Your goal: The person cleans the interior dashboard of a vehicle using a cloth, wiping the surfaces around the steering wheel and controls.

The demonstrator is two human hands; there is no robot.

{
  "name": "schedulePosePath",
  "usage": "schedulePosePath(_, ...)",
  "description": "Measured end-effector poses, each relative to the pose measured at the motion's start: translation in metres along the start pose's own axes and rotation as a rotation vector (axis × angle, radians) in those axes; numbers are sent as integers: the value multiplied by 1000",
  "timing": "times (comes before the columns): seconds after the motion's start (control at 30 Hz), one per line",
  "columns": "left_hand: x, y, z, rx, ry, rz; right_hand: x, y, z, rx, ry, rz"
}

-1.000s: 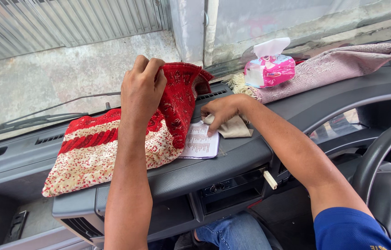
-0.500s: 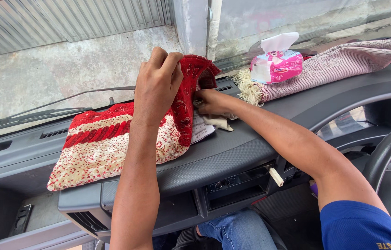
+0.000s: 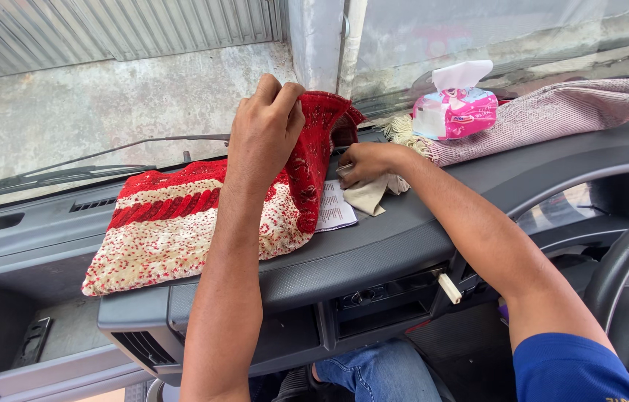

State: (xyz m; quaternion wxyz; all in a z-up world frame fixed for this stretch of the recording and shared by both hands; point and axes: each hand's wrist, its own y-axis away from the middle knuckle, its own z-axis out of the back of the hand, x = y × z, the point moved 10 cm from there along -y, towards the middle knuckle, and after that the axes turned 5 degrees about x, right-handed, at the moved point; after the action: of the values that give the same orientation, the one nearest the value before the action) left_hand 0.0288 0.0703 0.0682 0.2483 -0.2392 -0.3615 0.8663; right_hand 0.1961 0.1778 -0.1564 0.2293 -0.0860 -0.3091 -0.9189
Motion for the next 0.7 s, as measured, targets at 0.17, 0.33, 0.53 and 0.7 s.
schedulePosePath(0.17, -1, 1, 1, -3, 8, -3, 6, 5, 3, -21, -89, -17)
schedulePosePath(0.33, -2, 0, 0, 6, 16, -3, 21, 12, 2, -14, -16, 51)
schedulePosePath(0.53, -2, 0, 0, 15, 2, -8, 17, -1, -6, -29, -27, 115)
schedulePosePath(0.7, -1, -2, -2, 49, 2, 20, 4, -15, -14, 24, -142, 39)
